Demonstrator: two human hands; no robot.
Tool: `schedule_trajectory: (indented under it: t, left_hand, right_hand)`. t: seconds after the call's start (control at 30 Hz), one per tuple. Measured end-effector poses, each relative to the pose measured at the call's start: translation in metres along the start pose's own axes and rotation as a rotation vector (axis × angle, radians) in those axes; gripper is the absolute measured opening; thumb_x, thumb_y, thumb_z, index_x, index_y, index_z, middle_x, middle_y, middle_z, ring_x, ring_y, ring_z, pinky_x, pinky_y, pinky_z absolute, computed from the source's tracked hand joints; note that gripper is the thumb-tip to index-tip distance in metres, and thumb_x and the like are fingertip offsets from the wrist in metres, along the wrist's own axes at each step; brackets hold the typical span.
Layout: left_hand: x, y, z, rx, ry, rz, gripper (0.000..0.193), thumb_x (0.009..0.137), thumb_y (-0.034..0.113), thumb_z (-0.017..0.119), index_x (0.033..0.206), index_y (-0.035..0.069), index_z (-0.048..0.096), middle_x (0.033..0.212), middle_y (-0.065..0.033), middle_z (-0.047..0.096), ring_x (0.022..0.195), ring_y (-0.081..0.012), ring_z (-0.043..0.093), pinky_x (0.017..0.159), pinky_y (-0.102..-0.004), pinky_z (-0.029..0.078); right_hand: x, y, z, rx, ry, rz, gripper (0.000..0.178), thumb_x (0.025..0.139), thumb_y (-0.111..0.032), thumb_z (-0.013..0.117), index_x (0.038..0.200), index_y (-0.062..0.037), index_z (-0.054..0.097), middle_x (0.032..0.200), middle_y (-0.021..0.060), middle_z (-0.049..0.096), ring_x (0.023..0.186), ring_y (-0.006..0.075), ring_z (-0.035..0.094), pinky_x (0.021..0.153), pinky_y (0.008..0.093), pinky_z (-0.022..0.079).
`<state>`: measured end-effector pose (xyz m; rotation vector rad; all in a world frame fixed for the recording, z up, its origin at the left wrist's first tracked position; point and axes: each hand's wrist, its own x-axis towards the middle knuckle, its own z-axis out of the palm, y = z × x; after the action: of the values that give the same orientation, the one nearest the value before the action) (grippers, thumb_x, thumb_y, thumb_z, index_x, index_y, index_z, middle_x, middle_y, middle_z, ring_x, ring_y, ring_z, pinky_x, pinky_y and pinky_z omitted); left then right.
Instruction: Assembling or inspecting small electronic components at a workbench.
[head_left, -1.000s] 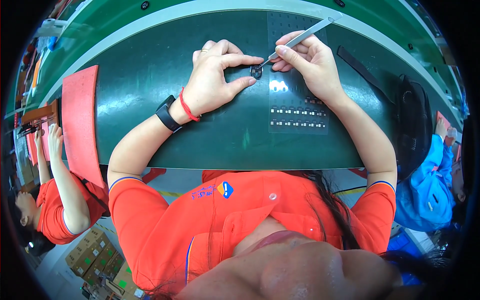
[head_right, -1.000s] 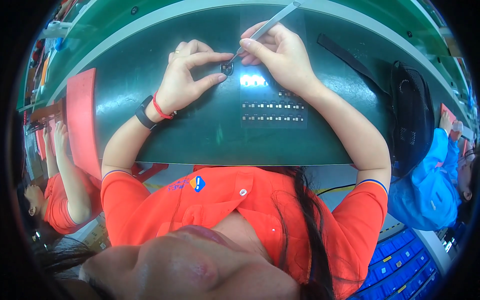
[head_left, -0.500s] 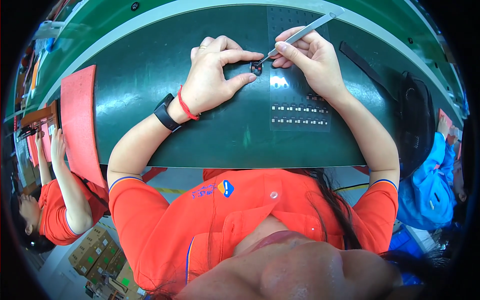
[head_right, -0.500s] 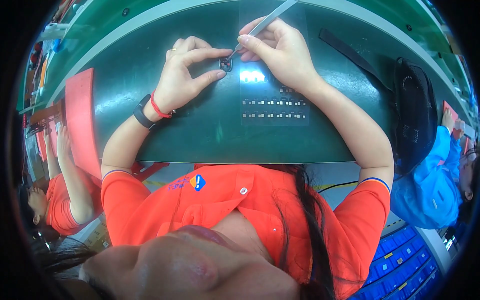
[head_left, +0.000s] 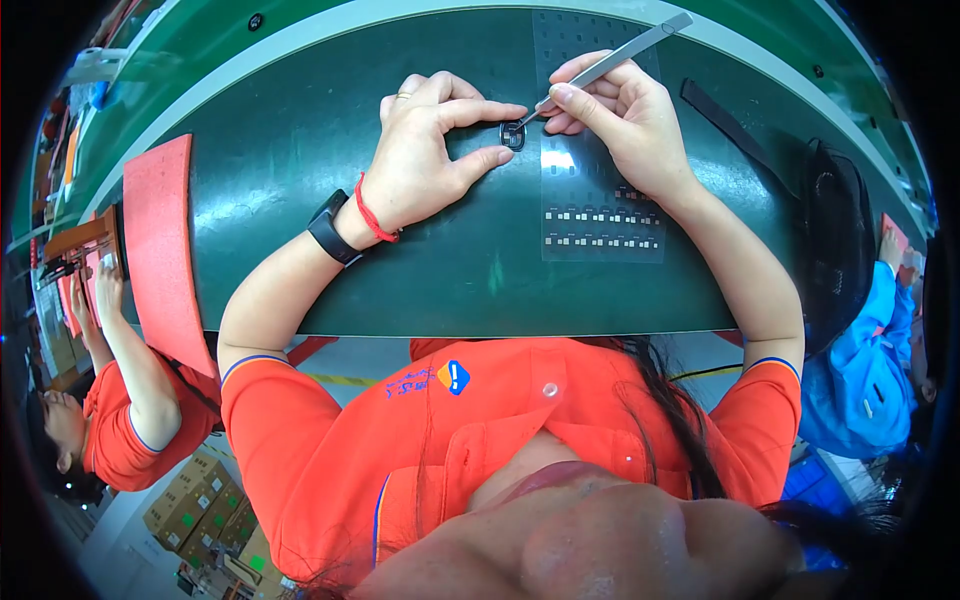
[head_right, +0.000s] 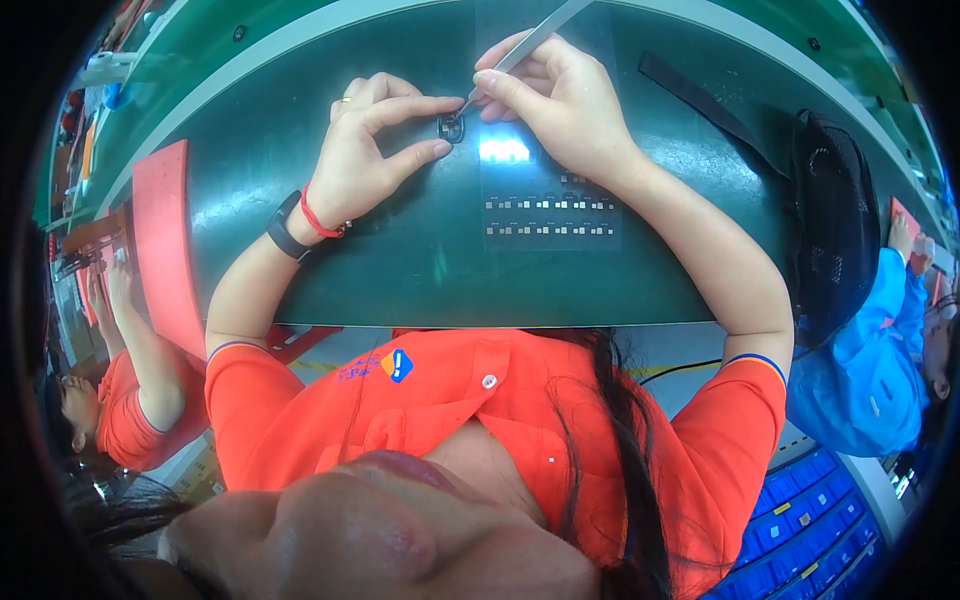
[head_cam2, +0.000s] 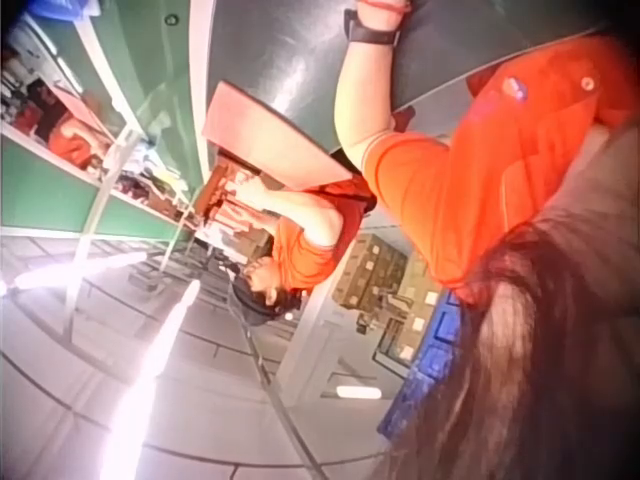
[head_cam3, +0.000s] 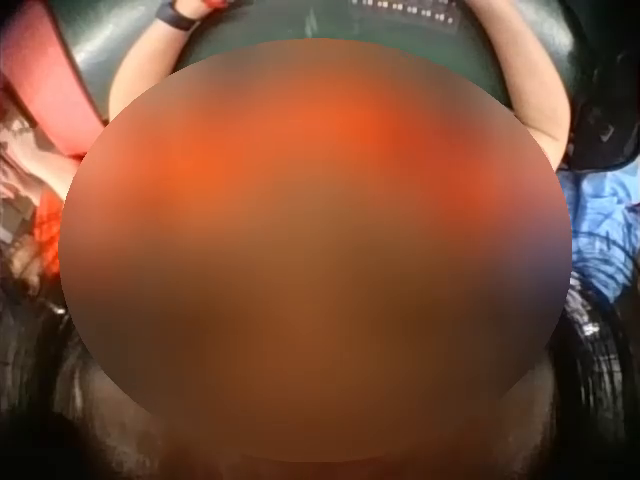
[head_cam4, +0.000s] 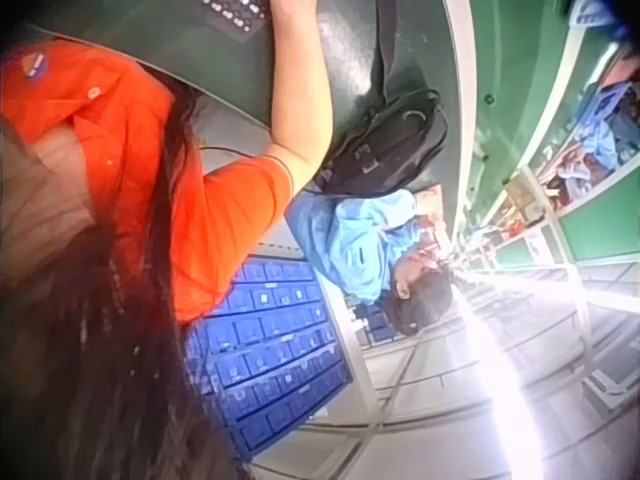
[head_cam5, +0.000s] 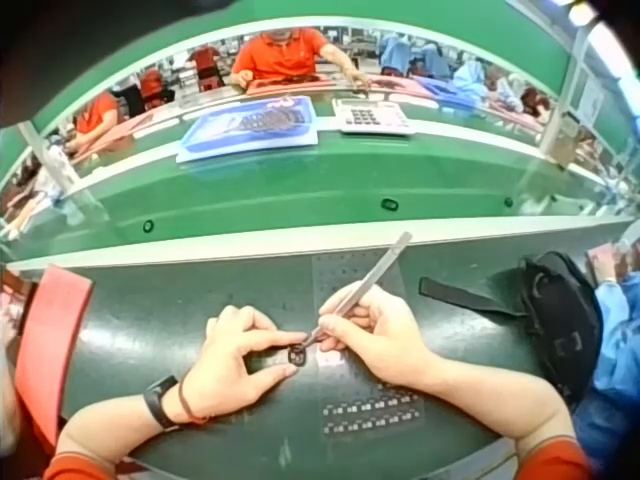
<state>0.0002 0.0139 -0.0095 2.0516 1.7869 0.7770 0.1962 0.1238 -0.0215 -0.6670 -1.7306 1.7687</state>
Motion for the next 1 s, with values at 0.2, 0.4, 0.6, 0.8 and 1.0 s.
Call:
schedule_trajectory:
  t: [0.2, 0.4, 0.6, 0.8, 1.0]
  left_hand:
    - [0.0, 0.0, 0.0, -0.003, 0.003, 0.001, 0.033, 0.073, 0.022, 0.077, 0.105, 0.024, 0.072, 0.095, -0.0003, 0.057, 0.096, -0.0199, 0.048, 0.091, -0.0364, 0.031]
    - [0.002, 0.002, -0.001, -0.032, 0.006, -0.025, 0.032, 0.073, 0.022, 0.077, 0.105, 0.02, 0.071, 0.093, 0.0, 0.058, 0.097, -0.0207, 0.048, 0.091, -0.0372, 0.031]
    - [0.001, -0.001, -0.001, -0.019, 0.02, 0.01, 0.029, 0.073, 0.022, 0.077, 0.1, 0.019, 0.071, 0.092, 0.0001, 0.059, 0.097, -0.0211, 0.049, 0.09, -0.0375, 0.032]
    - [0.002, -0.002, 0.001, -0.023, 0.034, 0.025, 0.028, 0.072, 0.022, 0.078, 0.099, 0.019, 0.072, 0.091, 0.0007, 0.059, 0.097, -0.0212, 0.05, 0.089, -0.0374, 0.032]
    - [0.001, -0.001, -0.002, -0.017, 0.022, 0.017, 0.028, 0.073, 0.021, 0.077, 0.101, 0.018, 0.071, 0.093, -0.0003, 0.059, 0.097, -0.0211, 0.05, 0.089, -0.0363, 0.033]
  right_hand:
    - [-0.001, 0.001, 0.0, -0.019, -0.007, -0.027, 0.019, 0.094, -0.012, 0.059, 0.108, 0.0004, 0.056, 0.092, 0.0126, 0.066, 0.082, 0.0152, 0.067, 0.074, 0.0241, 0.053]
    - [-0.003, 0.002, -0.001, -0.114, -0.033, -0.088, 0.018, 0.092, -0.009, 0.06, 0.107, 0.0011, 0.056, 0.093, 0.0114, 0.066, 0.083, 0.015, 0.067, 0.075, 0.0249, 0.054]
    - [-0.005, -0.007, -0.002, -0.598, -0.068, -0.491, 0.01, 0.087, -0.003, 0.064, 0.095, 0.003, 0.063, 0.093, 0.01, 0.067, 0.078, 0.0157, 0.068, 0.07, 0.0261, 0.054]
    - [-0.007, -0.006, -0.002, -0.699, -0.131, -0.718, 0.015, 0.078, 0.0, 0.07, 0.092, 0.0009, 0.065, 0.087, 0.013, 0.068, 0.074, 0.0259, 0.067, 0.065, 0.0294, 0.054]
    - [-0.007, -0.005, -0.002, -0.655, -0.113, -0.651, 0.014, 0.079, 0.001, 0.069, 0.093, 0.0022, 0.065, 0.089, 0.013, 0.068, 0.074, 0.0239, 0.067, 0.066, 0.0295, 0.054]
